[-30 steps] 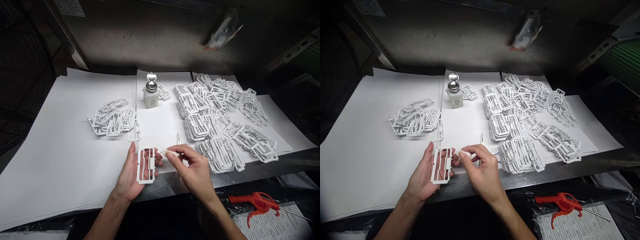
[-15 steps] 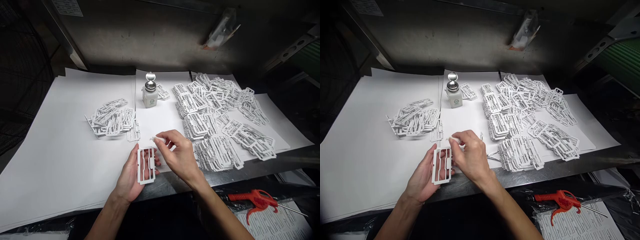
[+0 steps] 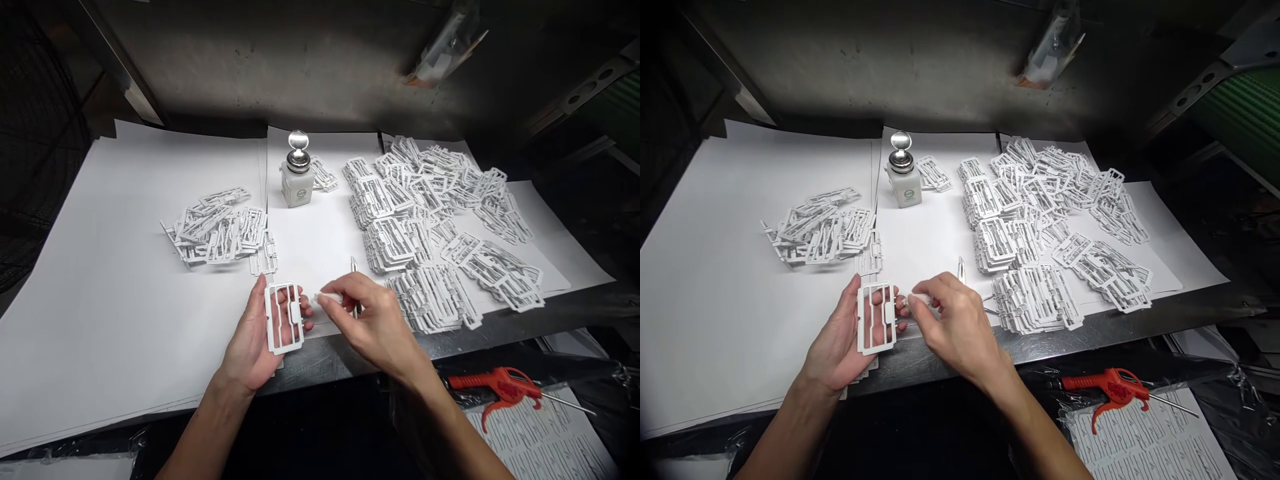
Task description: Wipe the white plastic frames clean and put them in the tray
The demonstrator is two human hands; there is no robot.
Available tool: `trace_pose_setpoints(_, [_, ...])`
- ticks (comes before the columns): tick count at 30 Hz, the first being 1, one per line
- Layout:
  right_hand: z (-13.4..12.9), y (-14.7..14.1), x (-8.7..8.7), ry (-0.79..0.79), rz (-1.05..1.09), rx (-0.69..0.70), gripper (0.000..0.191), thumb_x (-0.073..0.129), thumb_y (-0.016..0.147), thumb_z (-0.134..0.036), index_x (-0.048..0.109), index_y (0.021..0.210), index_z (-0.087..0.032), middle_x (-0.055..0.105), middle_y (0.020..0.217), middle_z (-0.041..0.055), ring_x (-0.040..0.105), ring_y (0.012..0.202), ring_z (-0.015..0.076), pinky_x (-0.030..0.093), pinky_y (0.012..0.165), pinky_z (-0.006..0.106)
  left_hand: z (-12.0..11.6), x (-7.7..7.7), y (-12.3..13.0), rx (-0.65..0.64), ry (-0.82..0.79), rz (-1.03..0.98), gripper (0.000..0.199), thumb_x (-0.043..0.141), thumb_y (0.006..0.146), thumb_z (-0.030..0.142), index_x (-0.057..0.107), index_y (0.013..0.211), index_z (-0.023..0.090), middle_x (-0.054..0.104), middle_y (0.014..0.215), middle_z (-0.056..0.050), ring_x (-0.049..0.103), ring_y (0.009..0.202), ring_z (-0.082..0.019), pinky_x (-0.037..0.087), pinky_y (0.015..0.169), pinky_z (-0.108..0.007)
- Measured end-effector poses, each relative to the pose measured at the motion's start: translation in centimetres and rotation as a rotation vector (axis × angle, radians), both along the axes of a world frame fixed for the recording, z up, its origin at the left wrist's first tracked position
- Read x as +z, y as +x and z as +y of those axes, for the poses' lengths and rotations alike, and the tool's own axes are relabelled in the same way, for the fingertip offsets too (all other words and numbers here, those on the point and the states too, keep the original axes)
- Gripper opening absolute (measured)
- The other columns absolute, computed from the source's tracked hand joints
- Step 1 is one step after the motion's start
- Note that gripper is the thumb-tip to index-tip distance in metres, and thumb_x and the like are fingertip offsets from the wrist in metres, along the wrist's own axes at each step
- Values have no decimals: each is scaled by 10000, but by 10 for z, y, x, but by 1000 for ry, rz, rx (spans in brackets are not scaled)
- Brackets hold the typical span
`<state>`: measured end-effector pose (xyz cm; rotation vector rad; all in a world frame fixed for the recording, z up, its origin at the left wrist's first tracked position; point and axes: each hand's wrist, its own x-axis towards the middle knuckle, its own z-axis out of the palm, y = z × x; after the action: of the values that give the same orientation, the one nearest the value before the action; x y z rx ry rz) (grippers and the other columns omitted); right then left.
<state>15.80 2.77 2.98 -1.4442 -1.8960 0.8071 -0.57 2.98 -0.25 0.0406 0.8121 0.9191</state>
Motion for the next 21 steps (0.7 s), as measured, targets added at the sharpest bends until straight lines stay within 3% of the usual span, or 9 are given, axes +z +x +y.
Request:
trace_pose_setpoints(8, [-34,-15,-9,-168,92,159,113,524,884,-118,622,911,-167,551,832,31,538,754,148,426,697,255,5,4,0,96,9,-68,359,436,872,407,631,787,118,606,823,-95,601,832,-211,497,804,-372])
trace_pose_setpoints(15, [-32,-24,-7,-95,92,234,123,520,882,-129,625,931,-170,562,866,47,550,790,164,443,740,262,2,5,0,107,13,-98,356,445,869,404,639,818,109,605,807,-90,600,838,-209,493,812,-367])
trace_pose_setpoints(19, [-17,-6,0,-36,25,71,126,531,903,-174,621,816,-165,553,758,25,527,632,132,412,588,236,-2,7,-2,-23,41,-6,385,435,865,444,637,884,117,623,800,-89,603,722,-177,515,670,-313])
trace_pose_setpoints(21, [-4,3,6,36,-44,97,109,539,898,-170,632,843,-159,567,786,31,531,639,133,395,575,236,-5,9,-1,-134,21,45,417,425,857,483,637,888,126,620,795,-86,585,656,-163,498,582,-284])
